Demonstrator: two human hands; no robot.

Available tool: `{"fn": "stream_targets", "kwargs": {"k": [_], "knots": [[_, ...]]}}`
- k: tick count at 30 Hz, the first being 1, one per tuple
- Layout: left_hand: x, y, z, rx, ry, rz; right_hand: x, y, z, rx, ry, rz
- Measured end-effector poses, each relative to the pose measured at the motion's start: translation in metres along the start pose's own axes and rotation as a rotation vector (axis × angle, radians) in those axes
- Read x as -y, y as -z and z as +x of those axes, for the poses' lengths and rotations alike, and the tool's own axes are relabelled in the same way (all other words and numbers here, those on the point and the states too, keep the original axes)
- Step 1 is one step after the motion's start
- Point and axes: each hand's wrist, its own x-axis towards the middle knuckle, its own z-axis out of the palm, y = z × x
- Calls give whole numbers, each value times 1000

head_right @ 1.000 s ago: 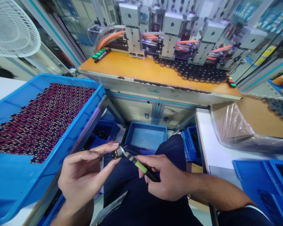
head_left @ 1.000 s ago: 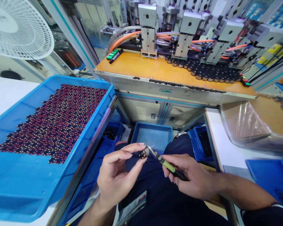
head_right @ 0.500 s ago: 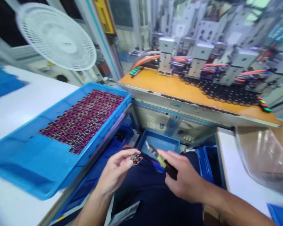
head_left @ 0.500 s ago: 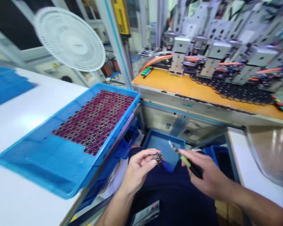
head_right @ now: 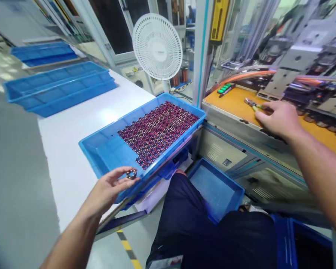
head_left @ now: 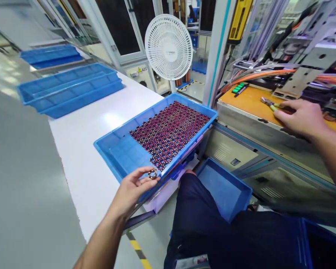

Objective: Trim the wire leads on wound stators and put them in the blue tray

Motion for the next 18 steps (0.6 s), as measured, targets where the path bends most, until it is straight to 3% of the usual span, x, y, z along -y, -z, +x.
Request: {"fn": "stream_targets", "kwargs": {"k": [3,6,10,15,18], "knots": [[4,34,33,-32,-54,374,0,-6,4,25,-15,-20],[8,51,66,-29,-59,550,0,-8,10,10,-28,-22],[18,56,96,-54,-82,724,-2,-12,15,-40,-12,-13],[28,50,107,-3,-89,812,-11,-16,15,-34,-1,-8],[28,50,111,7,-91,819,-12,-18,13,-179,53,50]]}}
